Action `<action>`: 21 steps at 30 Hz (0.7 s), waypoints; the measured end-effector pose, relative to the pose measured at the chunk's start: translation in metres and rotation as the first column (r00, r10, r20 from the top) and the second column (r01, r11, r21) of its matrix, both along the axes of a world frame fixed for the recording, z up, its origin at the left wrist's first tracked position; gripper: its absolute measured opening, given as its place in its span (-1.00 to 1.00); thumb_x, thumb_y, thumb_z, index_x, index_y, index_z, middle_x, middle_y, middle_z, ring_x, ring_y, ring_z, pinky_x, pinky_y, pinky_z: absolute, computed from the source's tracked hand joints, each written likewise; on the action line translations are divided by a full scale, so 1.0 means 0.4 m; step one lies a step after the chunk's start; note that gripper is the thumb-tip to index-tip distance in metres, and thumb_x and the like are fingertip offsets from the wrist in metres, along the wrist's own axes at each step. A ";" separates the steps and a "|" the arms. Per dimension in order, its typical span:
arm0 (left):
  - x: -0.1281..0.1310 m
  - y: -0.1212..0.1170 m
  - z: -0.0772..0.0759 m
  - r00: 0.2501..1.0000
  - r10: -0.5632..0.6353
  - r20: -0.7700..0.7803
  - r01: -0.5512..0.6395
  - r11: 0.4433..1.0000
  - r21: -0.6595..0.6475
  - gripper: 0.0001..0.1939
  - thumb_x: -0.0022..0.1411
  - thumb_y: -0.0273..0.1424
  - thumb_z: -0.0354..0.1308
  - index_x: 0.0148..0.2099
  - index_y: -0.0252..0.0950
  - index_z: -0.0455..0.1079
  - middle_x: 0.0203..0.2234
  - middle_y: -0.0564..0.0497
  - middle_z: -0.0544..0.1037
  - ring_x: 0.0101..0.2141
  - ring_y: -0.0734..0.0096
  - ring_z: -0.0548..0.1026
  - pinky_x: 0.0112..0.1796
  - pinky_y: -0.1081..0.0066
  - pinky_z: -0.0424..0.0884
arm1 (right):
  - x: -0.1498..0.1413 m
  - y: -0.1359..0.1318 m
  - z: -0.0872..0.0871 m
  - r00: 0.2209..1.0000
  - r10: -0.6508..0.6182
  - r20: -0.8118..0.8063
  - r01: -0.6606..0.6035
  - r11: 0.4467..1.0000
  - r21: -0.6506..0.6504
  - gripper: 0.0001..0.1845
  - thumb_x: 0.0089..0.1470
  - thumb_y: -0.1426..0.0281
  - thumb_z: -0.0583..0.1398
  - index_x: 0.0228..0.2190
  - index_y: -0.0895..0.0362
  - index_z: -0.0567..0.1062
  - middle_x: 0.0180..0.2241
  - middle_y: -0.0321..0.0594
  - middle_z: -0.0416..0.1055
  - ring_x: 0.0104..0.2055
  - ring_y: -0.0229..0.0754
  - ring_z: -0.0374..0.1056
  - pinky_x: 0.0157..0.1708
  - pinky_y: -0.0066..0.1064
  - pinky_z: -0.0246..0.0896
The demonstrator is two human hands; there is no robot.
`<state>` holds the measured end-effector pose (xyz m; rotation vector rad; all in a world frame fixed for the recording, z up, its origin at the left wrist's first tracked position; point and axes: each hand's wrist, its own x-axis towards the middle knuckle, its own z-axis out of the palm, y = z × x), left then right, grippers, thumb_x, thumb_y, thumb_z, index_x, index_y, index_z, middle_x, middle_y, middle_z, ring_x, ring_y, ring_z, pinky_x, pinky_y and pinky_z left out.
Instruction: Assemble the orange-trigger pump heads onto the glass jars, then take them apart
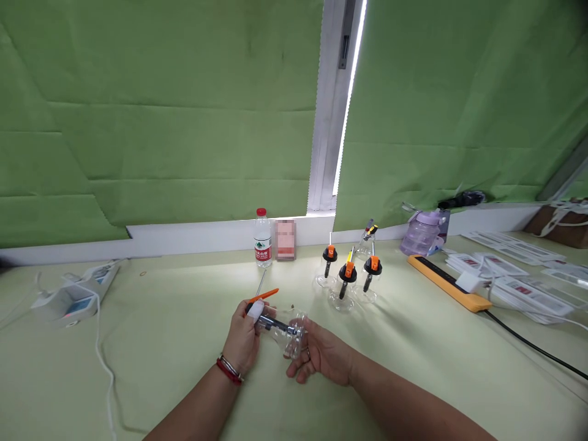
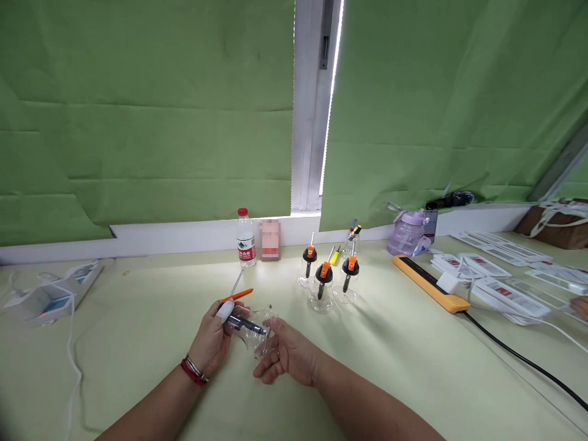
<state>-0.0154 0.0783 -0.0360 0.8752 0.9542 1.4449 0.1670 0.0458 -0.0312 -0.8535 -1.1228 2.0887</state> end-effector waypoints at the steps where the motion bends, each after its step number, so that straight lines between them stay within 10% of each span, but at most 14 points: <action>1: -0.001 -0.006 0.002 0.997 -0.019 -0.072 0.020 1.000 0.018 -0.79 0.06 -0.28 0.17 -0.32 -0.33 0.33 -0.49 0.03 0.49 -0.44 0.43 0.45 -0.39 0.46 0.34 | 0.003 -0.007 0.006 1.000 0.013 -0.010 -0.013 1.000 -0.010 -0.40 -0.02 -0.09 0.00 -0.09 0.06 0.19 -0.34 -0.19 0.41 -0.44 -0.13 0.44 -0.52 -0.39 0.27; 6: -0.012 -0.021 0.010 0.929 -0.083 -0.360 0.115 0.991 0.066 -0.77 0.14 -0.26 0.07 -0.47 -0.29 0.24 -0.65 0.15 0.28 -0.62 0.56 0.25 -0.59 0.55 0.19 | 0.018 -0.002 0.013 0.996 -0.024 0.085 0.021 0.999 0.031 -0.42 -0.07 0.03 0.15 -0.07 0.08 0.20 -0.41 -0.24 0.39 -0.54 -0.23 0.38 -0.67 -0.55 0.10; 12: -0.006 -0.014 0.019 0.828 -0.089 -0.553 0.116 0.993 0.013 -0.69 0.09 -0.15 0.08 -0.50 -0.26 0.18 -0.73 0.19 0.20 -0.71 0.57 0.19 -0.67 0.55 0.10 | 0.046 0.016 0.017 0.901 -0.331 0.279 0.198 0.889 0.414 -0.47 -0.13 0.25 0.23 -0.09 0.11 0.28 -0.26 -0.18 0.34 -0.42 -0.28 0.28 -0.51 -0.49 0.16; 14: -0.004 -0.013 0.024 0.845 -0.119 -0.522 0.114 0.993 -0.042 -0.67 0.09 -0.12 0.07 -0.50 -0.26 0.18 -0.74 0.19 0.19 -0.73 0.58 0.16 -0.70 0.56 0.07 | 0.054 0.010 0.028 0.846 -0.387 0.368 0.065 0.759 0.648 -0.38 -0.19 0.30 0.26 -0.04 0.07 0.25 -0.11 -0.12 0.28 -0.26 -0.17 0.29 -0.33 -0.37 0.24; 18: -0.008 -0.010 0.030 0.895 -0.171 -0.412 0.123 0.983 -0.139 -0.65 0.07 -0.08 0.06 -0.48 -0.26 0.20 -0.73 0.19 0.18 -0.74 0.59 0.11 -0.74 0.57 0.01 | 0.059 -0.004 0.042 0.740 -0.539 0.402 -0.319 0.245 0.916 -0.36 -0.23 0.39 0.28 -0.04 0.02 0.29 0.06 -0.10 0.15 0.09 0.01 0.06 0.04 -0.13 0.03; 19: -0.011 -0.009 0.030 0.900 -0.157 -0.407 0.109 0.984 -0.139 -0.66 0.06 -0.08 0.07 -0.49 -0.26 0.20 -0.73 0.19 0.18 -0.74 0.59 0.12 -0.75 0.57 0.02 | 0.059 -0.004 0.040 0.735 -0.553 0.393 -0.343 0.197 0.918 -0.36 -0.21 0.35 0.28 -0.02 0.03 0.28 0.07 -0.09 0.13 0.12 0.03 0.01 0.07 -0.10 -0.03; 21: -0.016 -0.007 0.026 0.902 -0.113 -0.416 0.067 0.990 -0.125 -0.66 0.06 -0.09 0.08 -0.52 -0.25 0.18 -0.74 0.19 0.17 -0.75 0.59 0.11 -0.76 0.58 0.02 | 0.058 -0.001 0.029 0.742 -0.543 0.393 -0.266 0.300 0.916 -0.22 -0.20 0.23 0.29 0.07 0.03 0.17 0.10 -0.04 0.08 0.13 0.05 0.00 0.06 -0.09 0.00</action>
